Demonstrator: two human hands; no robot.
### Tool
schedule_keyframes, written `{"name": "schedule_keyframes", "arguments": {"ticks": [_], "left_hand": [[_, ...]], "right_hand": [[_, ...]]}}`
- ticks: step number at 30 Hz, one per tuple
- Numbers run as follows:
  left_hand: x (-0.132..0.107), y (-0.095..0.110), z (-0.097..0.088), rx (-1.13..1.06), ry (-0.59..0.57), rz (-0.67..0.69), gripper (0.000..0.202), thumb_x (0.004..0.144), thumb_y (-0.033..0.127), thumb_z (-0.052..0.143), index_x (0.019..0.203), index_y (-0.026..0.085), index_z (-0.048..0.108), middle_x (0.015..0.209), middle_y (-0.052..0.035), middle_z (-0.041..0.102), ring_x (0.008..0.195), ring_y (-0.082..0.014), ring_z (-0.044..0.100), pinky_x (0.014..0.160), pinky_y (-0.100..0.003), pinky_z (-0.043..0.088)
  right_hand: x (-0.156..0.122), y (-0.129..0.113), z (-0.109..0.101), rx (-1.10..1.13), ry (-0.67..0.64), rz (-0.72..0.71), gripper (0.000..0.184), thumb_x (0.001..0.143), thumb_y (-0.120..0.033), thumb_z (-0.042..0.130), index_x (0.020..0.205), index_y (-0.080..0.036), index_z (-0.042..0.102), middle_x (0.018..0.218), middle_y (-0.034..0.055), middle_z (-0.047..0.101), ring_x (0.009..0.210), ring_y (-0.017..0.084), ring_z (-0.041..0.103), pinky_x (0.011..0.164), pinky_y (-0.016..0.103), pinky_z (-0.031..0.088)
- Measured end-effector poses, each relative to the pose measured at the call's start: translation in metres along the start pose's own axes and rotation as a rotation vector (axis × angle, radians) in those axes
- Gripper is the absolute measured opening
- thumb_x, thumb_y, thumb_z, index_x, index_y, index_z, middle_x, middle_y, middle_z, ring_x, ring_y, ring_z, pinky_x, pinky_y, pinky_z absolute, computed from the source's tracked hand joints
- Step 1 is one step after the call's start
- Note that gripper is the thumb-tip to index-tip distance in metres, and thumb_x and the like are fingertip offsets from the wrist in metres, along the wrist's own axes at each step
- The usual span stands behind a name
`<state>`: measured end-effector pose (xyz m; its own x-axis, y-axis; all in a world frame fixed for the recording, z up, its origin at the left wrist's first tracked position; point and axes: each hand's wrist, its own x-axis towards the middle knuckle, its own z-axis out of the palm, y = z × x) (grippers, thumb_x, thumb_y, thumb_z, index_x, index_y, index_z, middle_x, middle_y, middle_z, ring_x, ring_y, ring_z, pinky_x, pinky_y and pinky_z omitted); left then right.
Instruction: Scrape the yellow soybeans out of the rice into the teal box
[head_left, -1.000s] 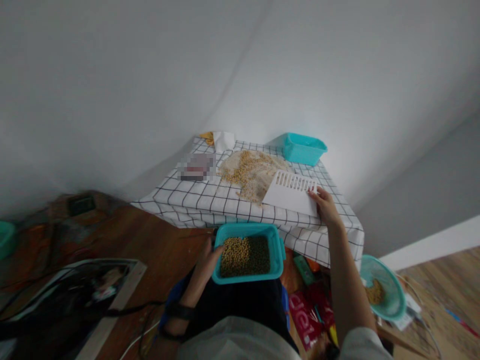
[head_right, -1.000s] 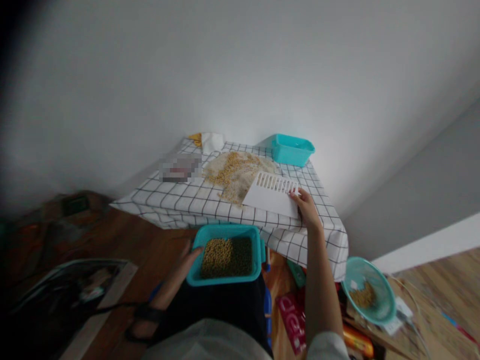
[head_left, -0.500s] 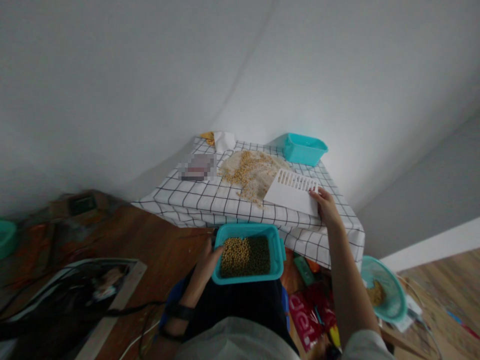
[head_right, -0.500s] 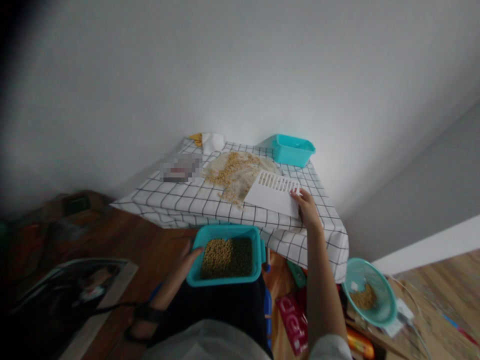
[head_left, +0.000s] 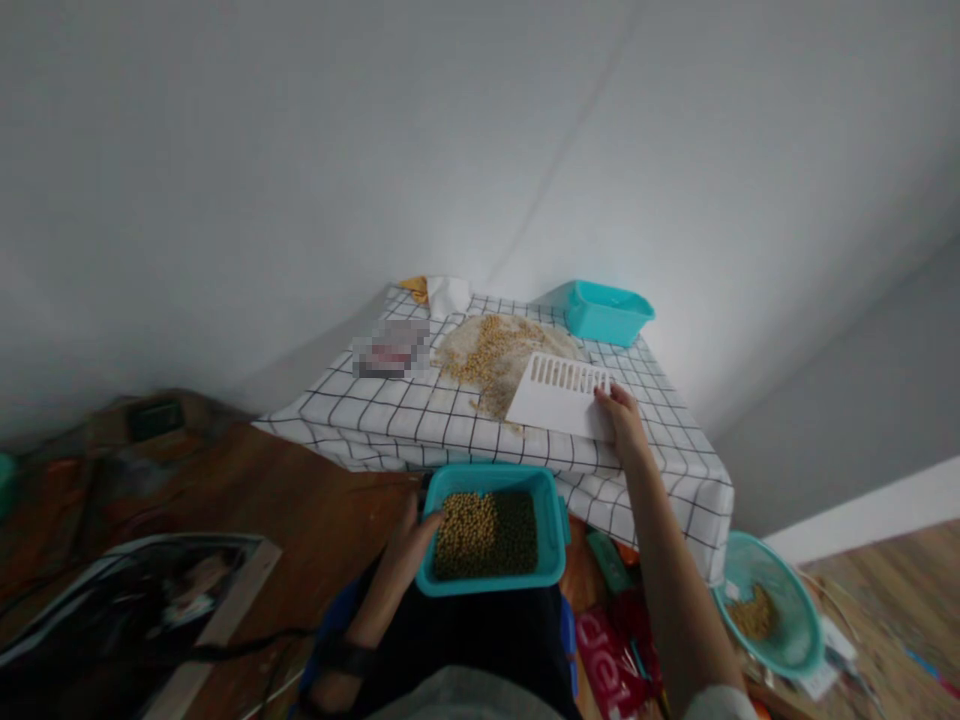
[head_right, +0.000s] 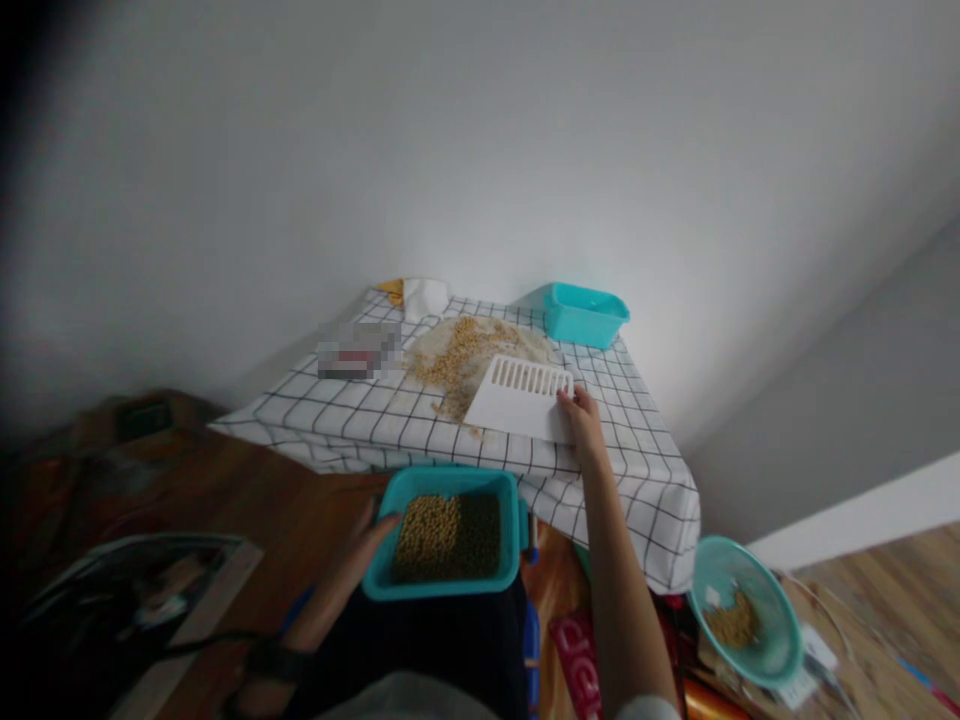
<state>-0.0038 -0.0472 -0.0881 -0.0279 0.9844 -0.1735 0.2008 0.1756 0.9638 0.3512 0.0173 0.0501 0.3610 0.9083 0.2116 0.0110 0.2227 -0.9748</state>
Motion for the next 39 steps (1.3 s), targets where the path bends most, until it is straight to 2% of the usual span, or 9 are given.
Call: {"name": "schedule_keyframes", "arguments": {"ticks": [5, 12, 19, 22, 26, 32, 39], "left_hand": [[-0.003, 0.008, 0.0, -0.002, -0.018, 0.006, 0.038, 0.079, 0.035, 0.056, 0.111, 0.017, 0.058, 0.113, -0.0115, 0.066, 0.112, -0.0278, 0.061, 0.108, -0.05, 0.041], [-0.006, 0.014, -0.001, -0.007, -0.03, -0.008, 0.041, 0.072, 0.042, 0.054, 0.105, 0.019, 0.057, 0.108, -0.0109, 0.068, 0.11, -0.0332, 0.063, 0.104, -0.049, 0.045], [-0.005, 0.009, -0.001, 0.0, -0.006, -0.025, 0.042, 0.072, 0.043, 0.055, 0.107, 0.02, 0.059, 0.112, -0.0112, 0.069, 0.115, -0.035, 0.062, 0.107, -0.05, 0.044], [-0.003, 0.004, -0.001, -0.003, -0.006, -0.025, 0.049, 0.073, 0.043, 0.055, 0.115, 0.019, 0.058, 0.116, -0.0126, 0.068, 0.116, -0.0359, 0.062, 0.106, -0.05, 0.044], [-0.002, 0.001, 0.0, -0.015, -0.023, -0.022, 0.054, 0.076, 0.042, 0.056, 0.123, 0.015, 0.054, 0.119, -0.0151, 0.067, 0.117, -0.0348, 0.061, 0.107, -0.052, 0.042], [-0.001, 0.0, 0.0, -0.037, -0.029, -0.005, 0.048, 0.08, 0.04, 0.058, 0.12, 0.015, 0.055, 0.121, -0.0152, 0.067, 0.12, -0.0315, 0.06, 0.106, -0.05, 0.043], [-0.003, 0.004, -0.002, -0.027, -0.007, 0.014, 0.038, 0.075, 0.041, 0.058, 0.107, 0.022, 0.058, 0.114, -0.0105, 0.069, 0.117, -0.0347, 0.061, 0.109, -0.047, 0.042]], "right_hand": [[-0.006, 0.003, 0.003, 0.005, -0.014, -0.027, 0.033, 0.07, -0.047, 0.075, 0.093, -0.024, 0.069, 0.078, 0.0008, 0.069, 0.069, 0.019, 0.059, 0.061, 0.03, 0.044], [-0.007, 0.0, 0.004, -0.006, -0.05, -0.037, 0.035, 0.067, -0.048, 0.077, 0.092, -0.023, 0.07, 0.082, 0.0012, 0.07, 0.072, 0.02, 0.061, 0.063, 0.03, 0.046], [-0.01, -0.001, 0.005, 0.002, -0.007, -0.047, 0.036, 0.07, -0.05, 0.072, 0.095, -0.024, 0.069, 0.088, 0.0028, 0.073, 0.079, 0.022, 0.064, 0.068, 0.032, 0.048], [-0.009, 0.0, 0.004, -0.001, 0.03, -0.058, 0.036, 0.072, -0.051, 0.07, 0.095, -0.025, 0.067, 0.093, 0.0032, 0.073, 0.081, 0.022, 0.065, 0.069, 0.032, 0.048], [-0.008, 0.001, 0.004, -0.018, 0.019, -0.06, 0.035, 0.071, -0.051, 0.072, 0.092, -0.024, 0.068, 0.091, 0.0031, 0.073, 0.082, 0.022, 0.064, 0.068, 0.031, 0.049], [-0.008, 0.001, 0.004, -0.026, -0.015, -0.061, 0.036, 0.07, -0.051, 0.073, 0.094, -0.024, 0.069, 0.088, 0.0016, 0.073, 0.079, 0.021, 0.064, 0.067, 0.03, 0.05], [-0.009, 0.0, 0.004, -0.025, -0.049, -0.049, 0.037, 0.07, -0.05, 0.074, 0.096, -0.025, 0.07, 0.086, 0.0016, 0.073, 0.079, 0.022, 0.065, 0.066, 0.031, 0.051]]}}
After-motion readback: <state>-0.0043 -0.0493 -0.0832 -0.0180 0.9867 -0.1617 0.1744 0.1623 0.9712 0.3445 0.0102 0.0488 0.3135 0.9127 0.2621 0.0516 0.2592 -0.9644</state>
